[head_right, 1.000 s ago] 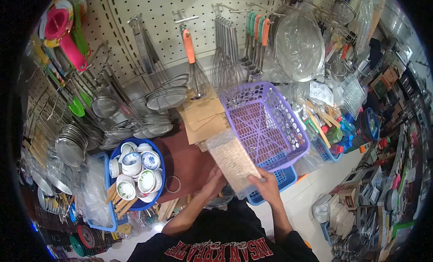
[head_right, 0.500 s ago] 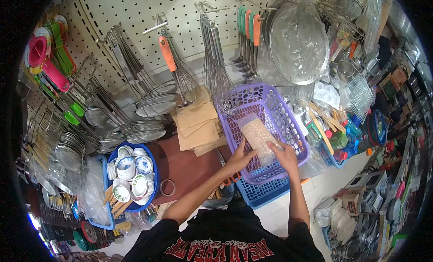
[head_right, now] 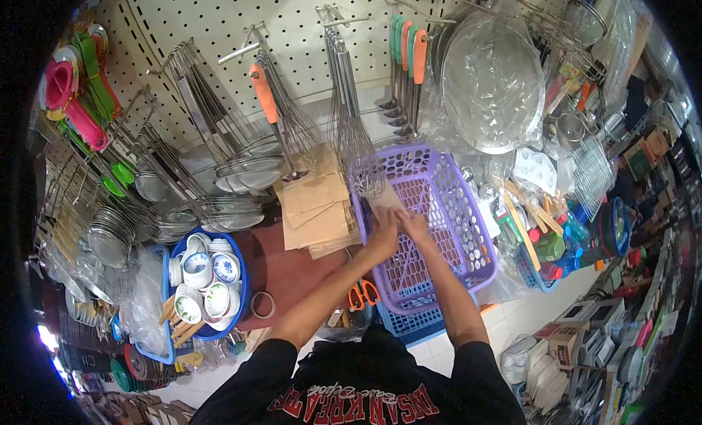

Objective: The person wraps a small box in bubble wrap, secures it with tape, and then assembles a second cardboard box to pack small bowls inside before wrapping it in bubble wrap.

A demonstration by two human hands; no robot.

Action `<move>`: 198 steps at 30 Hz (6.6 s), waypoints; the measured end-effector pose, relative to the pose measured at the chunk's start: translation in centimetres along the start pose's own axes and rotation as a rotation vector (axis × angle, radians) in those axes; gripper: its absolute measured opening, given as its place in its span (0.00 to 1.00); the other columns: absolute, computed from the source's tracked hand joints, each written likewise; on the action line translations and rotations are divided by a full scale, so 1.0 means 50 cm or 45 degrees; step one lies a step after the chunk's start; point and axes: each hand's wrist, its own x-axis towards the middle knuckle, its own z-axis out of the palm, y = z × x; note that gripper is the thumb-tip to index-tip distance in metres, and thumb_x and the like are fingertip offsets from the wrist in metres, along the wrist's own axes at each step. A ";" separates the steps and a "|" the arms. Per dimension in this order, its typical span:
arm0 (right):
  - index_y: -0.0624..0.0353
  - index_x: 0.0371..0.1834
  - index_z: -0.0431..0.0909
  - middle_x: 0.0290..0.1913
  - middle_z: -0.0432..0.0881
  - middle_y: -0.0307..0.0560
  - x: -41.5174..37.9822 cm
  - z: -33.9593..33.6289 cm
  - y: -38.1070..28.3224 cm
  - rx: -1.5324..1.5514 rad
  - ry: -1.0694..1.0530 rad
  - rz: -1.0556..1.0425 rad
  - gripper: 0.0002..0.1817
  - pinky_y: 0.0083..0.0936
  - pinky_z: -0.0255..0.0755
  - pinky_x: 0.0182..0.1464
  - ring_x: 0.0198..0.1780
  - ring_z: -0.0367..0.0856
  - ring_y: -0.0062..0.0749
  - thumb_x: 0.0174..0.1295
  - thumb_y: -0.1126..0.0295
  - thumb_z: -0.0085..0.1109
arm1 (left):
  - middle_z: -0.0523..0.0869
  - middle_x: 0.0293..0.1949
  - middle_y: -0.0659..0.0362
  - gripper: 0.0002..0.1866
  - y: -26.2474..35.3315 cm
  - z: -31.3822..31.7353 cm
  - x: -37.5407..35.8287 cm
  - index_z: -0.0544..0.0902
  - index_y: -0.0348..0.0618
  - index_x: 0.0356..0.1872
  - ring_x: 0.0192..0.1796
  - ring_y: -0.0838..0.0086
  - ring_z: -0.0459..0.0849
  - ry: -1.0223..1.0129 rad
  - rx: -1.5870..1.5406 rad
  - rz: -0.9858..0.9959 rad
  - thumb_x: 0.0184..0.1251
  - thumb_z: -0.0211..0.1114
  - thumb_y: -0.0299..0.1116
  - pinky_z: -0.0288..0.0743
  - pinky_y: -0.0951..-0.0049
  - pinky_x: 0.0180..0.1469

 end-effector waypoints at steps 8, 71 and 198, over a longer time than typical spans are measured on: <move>0.66 0.58 0.82 0.46 0.89 0.59 0.017 0.089 0.023 0.217 0.036 -0.227 0.32 0.30 0.79 0.51 0.47 0.88 0.37 0.65 0.47 0.67 | 0.51 0.78 0.30 0.43 -0.011 0.060 -0.007 0.54 0.18 0.74 0.80 0.36 0.50 0.151 0.691 -0.104 0.63 0.63 0.29 0.51 0.44 0.79; 0.56 0.41 0.89 0.41 0.87 0.54 -0.130 0.125 -0.174 -0.673 0.513 -0.698 0.12 0.40 0.78 0.44 0.39 0.86 0.50 0.63 0.61 0.65 | 0.74 0.64 0.45 0.22 -0.166 -0.276 -0.236 0.83 0.41 0.58 0.70 0.46 0.67 1.083 0.209 0.134 0.63 0.68 0.35 0.60 0.43 0.70; 0.53 0.80 0.56 0.50 0.80 0.67 -0.521 0.328 -0.086 -0.570 -0.495 -0.652 0.37 0.43 0.78 0.49 0.40 0.83 0.53 0.70 0.69 0.61 | 0.61 0.78 0.53 0.39 -0.388 -0.128 -0.551 0.49 0.45 0.82 0.77 0.67 0.61 0.530 -1.410 -0.219 0.76 0.60 0.29 0.53 0.68 0.77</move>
